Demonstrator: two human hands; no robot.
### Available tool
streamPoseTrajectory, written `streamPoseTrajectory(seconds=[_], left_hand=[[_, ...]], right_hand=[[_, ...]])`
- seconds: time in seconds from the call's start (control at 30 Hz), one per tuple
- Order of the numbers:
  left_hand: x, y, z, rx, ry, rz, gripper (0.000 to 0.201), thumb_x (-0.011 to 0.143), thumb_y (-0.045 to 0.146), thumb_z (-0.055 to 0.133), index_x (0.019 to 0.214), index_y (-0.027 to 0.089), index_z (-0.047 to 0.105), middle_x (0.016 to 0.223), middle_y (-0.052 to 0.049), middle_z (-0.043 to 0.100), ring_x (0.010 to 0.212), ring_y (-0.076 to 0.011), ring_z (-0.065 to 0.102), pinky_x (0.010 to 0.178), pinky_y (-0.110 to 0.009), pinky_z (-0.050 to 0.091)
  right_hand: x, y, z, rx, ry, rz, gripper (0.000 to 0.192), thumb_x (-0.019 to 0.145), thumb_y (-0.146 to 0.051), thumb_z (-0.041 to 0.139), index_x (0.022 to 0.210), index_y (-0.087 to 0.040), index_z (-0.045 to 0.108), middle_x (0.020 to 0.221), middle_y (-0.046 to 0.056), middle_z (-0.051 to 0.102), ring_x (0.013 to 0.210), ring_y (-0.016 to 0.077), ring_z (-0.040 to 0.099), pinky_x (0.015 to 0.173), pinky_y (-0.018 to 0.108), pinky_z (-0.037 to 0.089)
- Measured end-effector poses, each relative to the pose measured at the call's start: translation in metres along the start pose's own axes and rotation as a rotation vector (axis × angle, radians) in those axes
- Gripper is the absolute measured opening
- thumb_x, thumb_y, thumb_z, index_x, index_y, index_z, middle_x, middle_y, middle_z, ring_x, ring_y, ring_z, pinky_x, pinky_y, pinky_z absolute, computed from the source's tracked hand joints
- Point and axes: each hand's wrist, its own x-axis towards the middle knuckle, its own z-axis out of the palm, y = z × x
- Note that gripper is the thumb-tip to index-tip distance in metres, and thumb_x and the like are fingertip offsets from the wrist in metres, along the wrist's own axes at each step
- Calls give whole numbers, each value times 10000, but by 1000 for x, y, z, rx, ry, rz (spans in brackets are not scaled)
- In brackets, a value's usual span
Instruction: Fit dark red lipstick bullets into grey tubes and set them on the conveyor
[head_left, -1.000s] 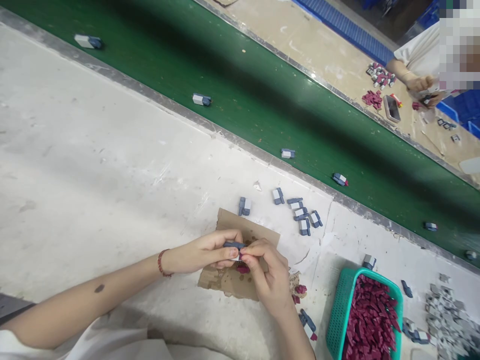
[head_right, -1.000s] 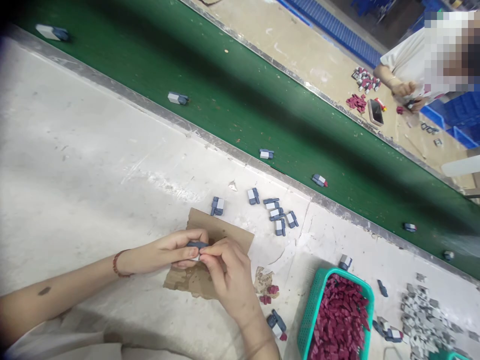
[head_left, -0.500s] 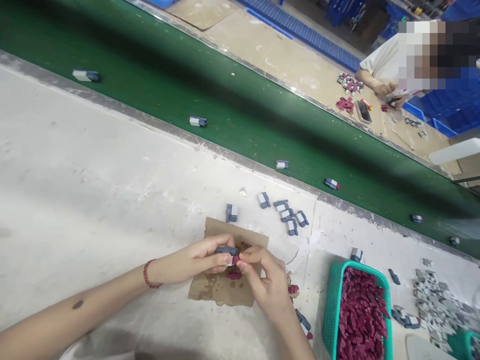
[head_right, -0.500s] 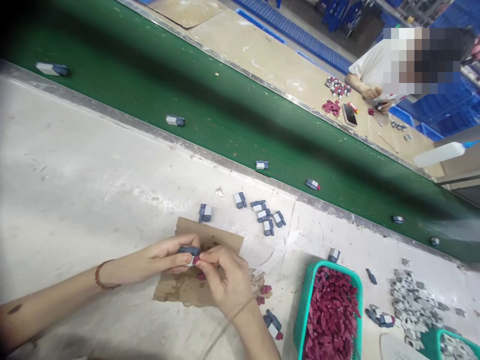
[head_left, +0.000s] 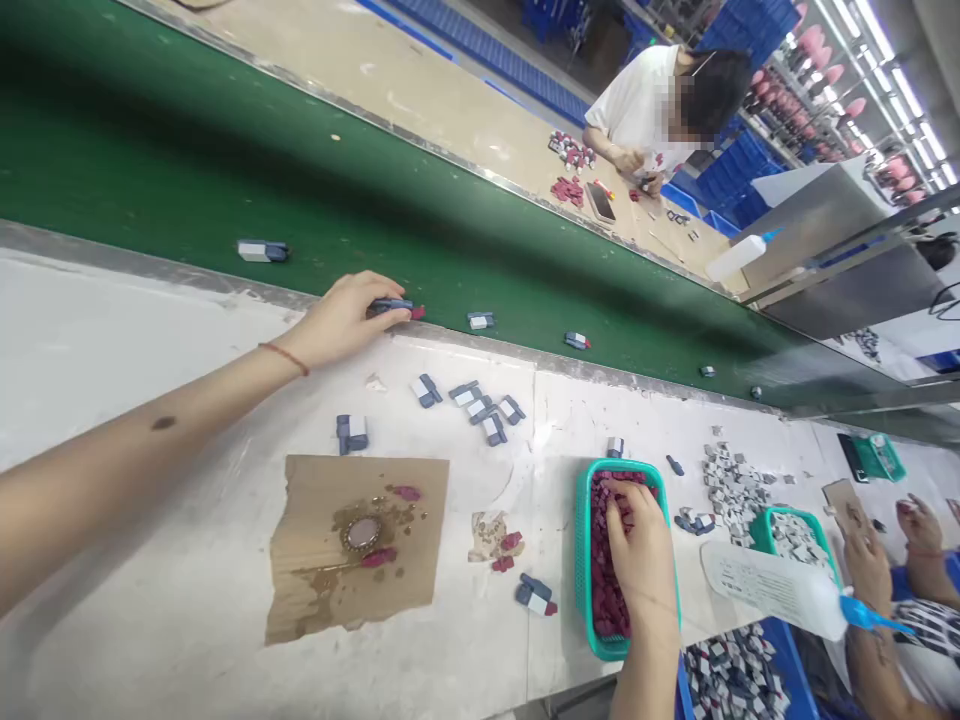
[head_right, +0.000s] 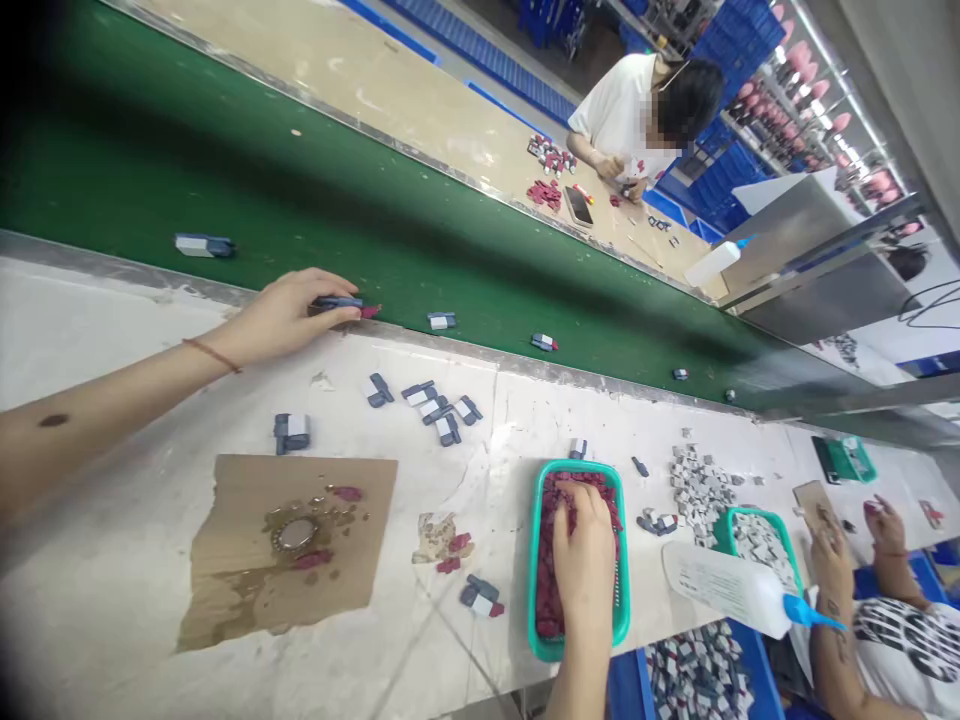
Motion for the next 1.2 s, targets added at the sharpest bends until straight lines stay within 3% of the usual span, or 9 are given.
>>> streamPoseTrajectory(seconds=[0.1, 0.23, 0.4, 0.53, 0.63, 0.83, 1.0, 1.1, 1.2], left_hand=[[26, -13, 20, 66, 30, -15, 294, 863, 331, 521, 957, 106, 686, 1199, -171, 594, 1223, -354, 437, 1094, -491, 288], [37, -2, 44, 205, 121, 103, 420, 903, 356, 441, 1184, 90, 604, 1278, -199, 530, 1289, -377, 371, 1103, -498, 262], [45, 34, 76, 210, -104, 360, 430, 915, 343, 440, 1256, 106, 553, 1270, -176, 566, 1210, -349, 451, 1049, -492, 340], [55, 57, 101, 155, -183, 357, 335, 868, 263, 522, 1168, 142, 611, 1162, -149, 606, 1096, -326, 526, 968, -453, 425], [57, 69, 109, 79, -188, 295, 263, 869, 179, 478, 1072, 129, 638, 1097, -166, 609, 1080, -339, 539, 932, -470, 448], [45, 80, 99, -211, -184, 132, 263, 910, 176, 391, 1049, 155, 613, 1053, -124, 663, 1066, -291, 601, 938, -436, 468], [14, 75, 75, -508, -276, -70, 309, 939, 316, 335, 948, 137, 587, 879, -133, 724, 673, -215, 687, 632, -343, 552], [-14, 69, 51, -694, -368, -183, 311, 849, 436, 522, 887, 141, 612, 836, -136, 735, 693, -222, 697, 621, -321, 551], [-44, 64, 24, -867, -418, -385, 370, 676, 447, 731, 908, 165, 670, 828, -107, 746, 806, -248, 699, 657, -291, 543]], right_hand=[[3, 37, 3, -178, -90, -69, 255, 860, -120, 409, 961, -178, 636, 982, 121, 683, 901, 289, 595, 819, 452, 488], [7, 56, 13, -234, -125, -153, 237, 835, -112, 450, 959, -197, 633, 985, 103, 681, 913, 286, 587, 859, 453, 480], [7, 58, 13, -339, -125, -166, 220, 842, -117, 472, 978, -190, 630, 957, 111, 653, 909, 296, 566, 839, 445, 474], [9, 55, 8, -399, -173, -191, 166, 843, -126, 492, 895, -200, 632, 919, 100, 641, 865, 285, 564, 788, 417, 471], [9, 53, 3, -363, -222, -212, 135, 872, -172, 496, 876, -209, 626, 907, 82, 647, 857, 275, 575, 775, 407, 471], [11, 49, 3, -154, -190, -178, 228, 933, -341, 475, 829, -222, 639, 859, 74, 670, 841, 274, 609, 786, 426, 478], [14, 43, 3, 191, -133, 40, 324, 864, -484, 569, 735, -202, 665, 726, 71, 686, 668, 234, 629, 650, 370, 520], [10, 35, -3, 462, -52, 248, 284, 755, -471, 703, 789, -189, 700, 738, 71, 733, 668, 230, 677, 645, 352, 556], [3, 21, -7, 708, 52, 365, 254, 704, -419, 769, 821, -199, 720, 737, 50, 751, 677, 216, 702, 668, 340, 581]])
